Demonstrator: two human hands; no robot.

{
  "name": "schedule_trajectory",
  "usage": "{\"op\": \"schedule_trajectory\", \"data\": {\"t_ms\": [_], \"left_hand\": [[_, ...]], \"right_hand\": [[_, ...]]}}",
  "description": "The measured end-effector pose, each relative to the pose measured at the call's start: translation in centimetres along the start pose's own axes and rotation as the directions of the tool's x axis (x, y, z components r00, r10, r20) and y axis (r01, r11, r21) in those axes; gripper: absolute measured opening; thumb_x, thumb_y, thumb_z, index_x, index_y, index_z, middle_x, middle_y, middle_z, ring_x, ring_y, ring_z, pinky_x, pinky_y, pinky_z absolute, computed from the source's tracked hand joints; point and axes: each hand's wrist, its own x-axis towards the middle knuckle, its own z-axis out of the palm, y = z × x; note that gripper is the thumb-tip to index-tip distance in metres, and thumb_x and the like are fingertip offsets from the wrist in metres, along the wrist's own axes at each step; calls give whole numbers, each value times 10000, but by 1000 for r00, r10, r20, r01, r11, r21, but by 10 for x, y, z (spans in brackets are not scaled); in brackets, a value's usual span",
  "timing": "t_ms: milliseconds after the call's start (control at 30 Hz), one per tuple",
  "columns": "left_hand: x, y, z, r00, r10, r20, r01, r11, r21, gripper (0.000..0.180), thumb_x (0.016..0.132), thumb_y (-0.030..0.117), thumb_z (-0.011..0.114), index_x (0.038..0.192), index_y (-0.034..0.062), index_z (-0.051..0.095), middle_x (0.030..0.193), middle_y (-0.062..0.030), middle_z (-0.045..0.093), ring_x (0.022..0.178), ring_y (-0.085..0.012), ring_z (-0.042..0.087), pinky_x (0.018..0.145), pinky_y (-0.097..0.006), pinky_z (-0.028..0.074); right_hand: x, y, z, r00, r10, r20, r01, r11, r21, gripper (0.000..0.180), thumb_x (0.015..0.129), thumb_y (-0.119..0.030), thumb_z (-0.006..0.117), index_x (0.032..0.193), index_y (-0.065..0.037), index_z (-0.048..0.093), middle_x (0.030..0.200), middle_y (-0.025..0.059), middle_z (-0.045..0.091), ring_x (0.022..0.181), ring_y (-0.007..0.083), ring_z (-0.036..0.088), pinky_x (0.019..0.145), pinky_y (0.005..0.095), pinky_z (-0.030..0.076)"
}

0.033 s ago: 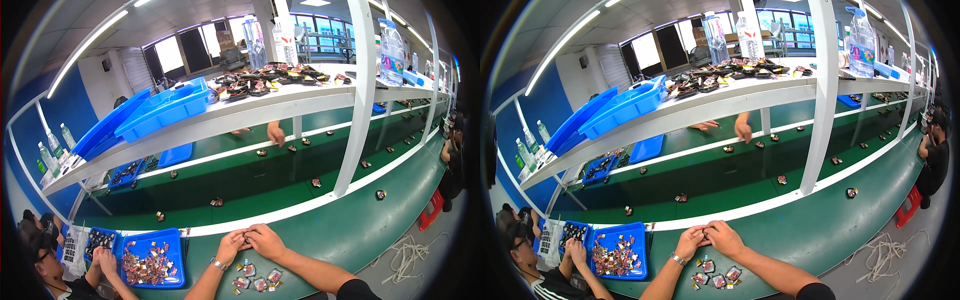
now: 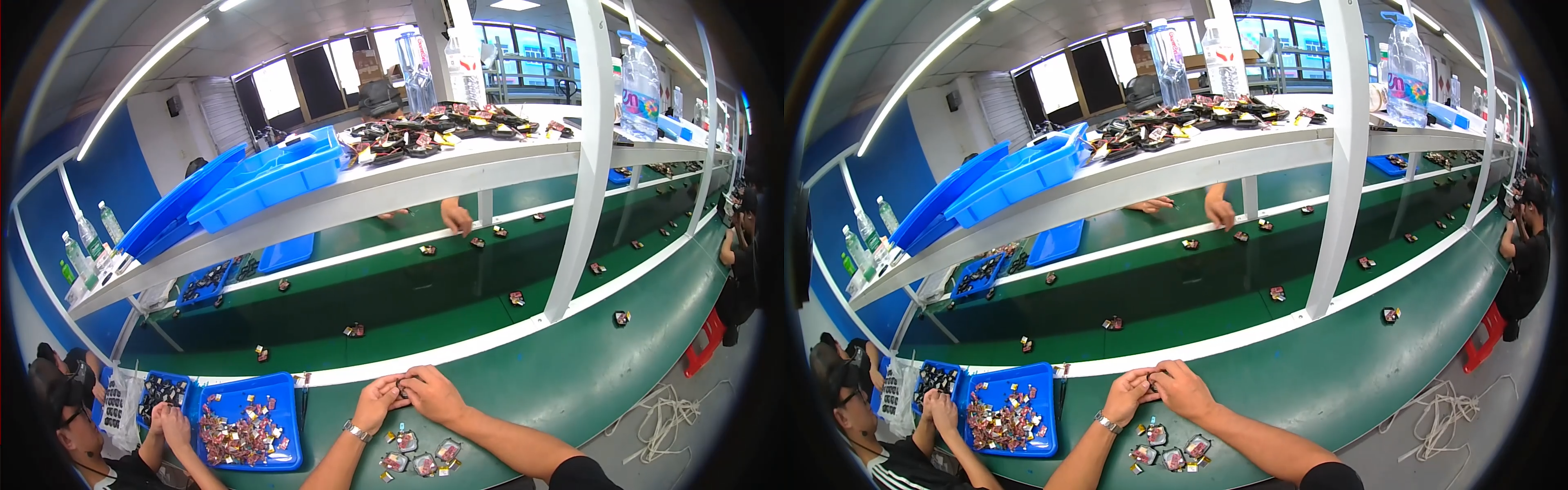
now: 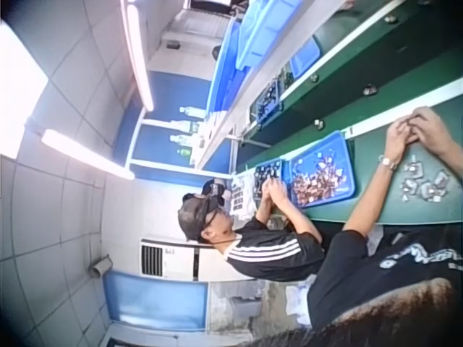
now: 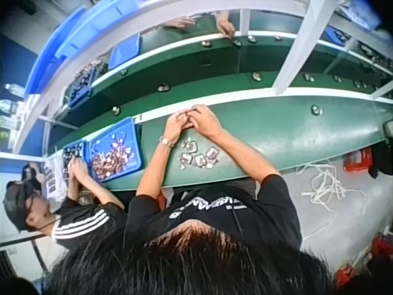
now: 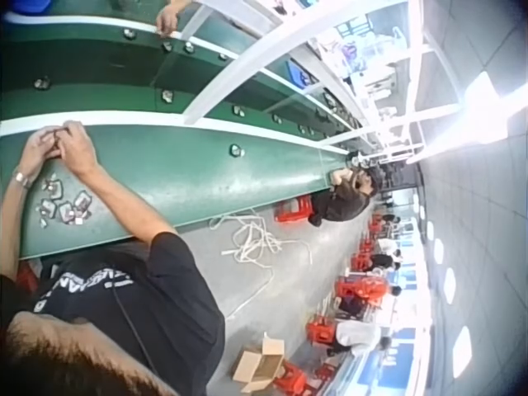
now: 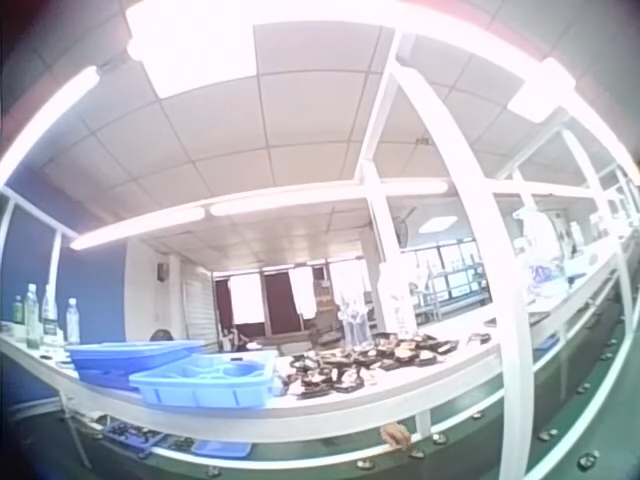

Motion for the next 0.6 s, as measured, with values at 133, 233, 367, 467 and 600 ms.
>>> {"op": "schedule_trajectory", "data": {"t_ms": [133, 233, 367, 467, 600], "left_hand": [[0, 2, -1, 1000, -14, 3, 14, 1000, 11, 304, 977, 17, 472, 1268, -67, 479, 1155, -126, 624, 1014, -181, 641, 882, -331, 566], [0, 0, 1, 1000, -15, 5, 15, 1000, 13, 304, 976, 22, 471, 1267, -64, 485, 1150, -125, 626, 1008, -182, 643, 876, -329, 568], [1, -2, -1, 1000, -15, -23, 15, 1000, 12, 298, 967, 39, 499, 1251, -52, 503, 1122, -112, 639, 985, -176, 649, 851, -330, 573], [-1, 1, 5, 999, -12, -44, 14, 1000, 27, 281, 959, 60, 532, 1221, -41, 530, 1086, -103, 653, 943, -166, 657, 813, -323, 580], [0, -1, 5, 994, 20, -108, -9, 995, 100, 248, 952, 80, 561, 1167, -43, 566, 1017, -104, 676, 860, -152, 671, 742, -289, 585]], "right_hand": [[0, -3, 2, 999, 6, -35, -6, 1000, -1, 145, 751, -35, 672, 893, -40, 648, 1003, 87, 595, 932, 274, 591, 780, 358, 526], [-2, -4, 5, 999, 17, -35, -17, 1000, -16, 132, 760, -33, 650, 887, -30, 614, 994, 93, 573, 919, 283, 575, 769, 369, 518], [-2, -5, 8, 997, 47, -56, -49, 998, -50, 141, 735, -31, 686, 866, -29, 633, 984, 99, 586, 909, 290, 580, 793, 360, 510], [-3, -5, 9, 996, 65, -68, -66, 997, -26, 147, 735, -27, 682, 870, -23, 622, 993, 112, 581, 912, 299, 575, 796, 360, 504], [-3, -11, 5, 999, 34, -36, -33, 999, 10, 166, 757, -17, 630, 915, -3, 581, 984, 124, 558, 913, 313, 556, 796, 392, 493]]}}
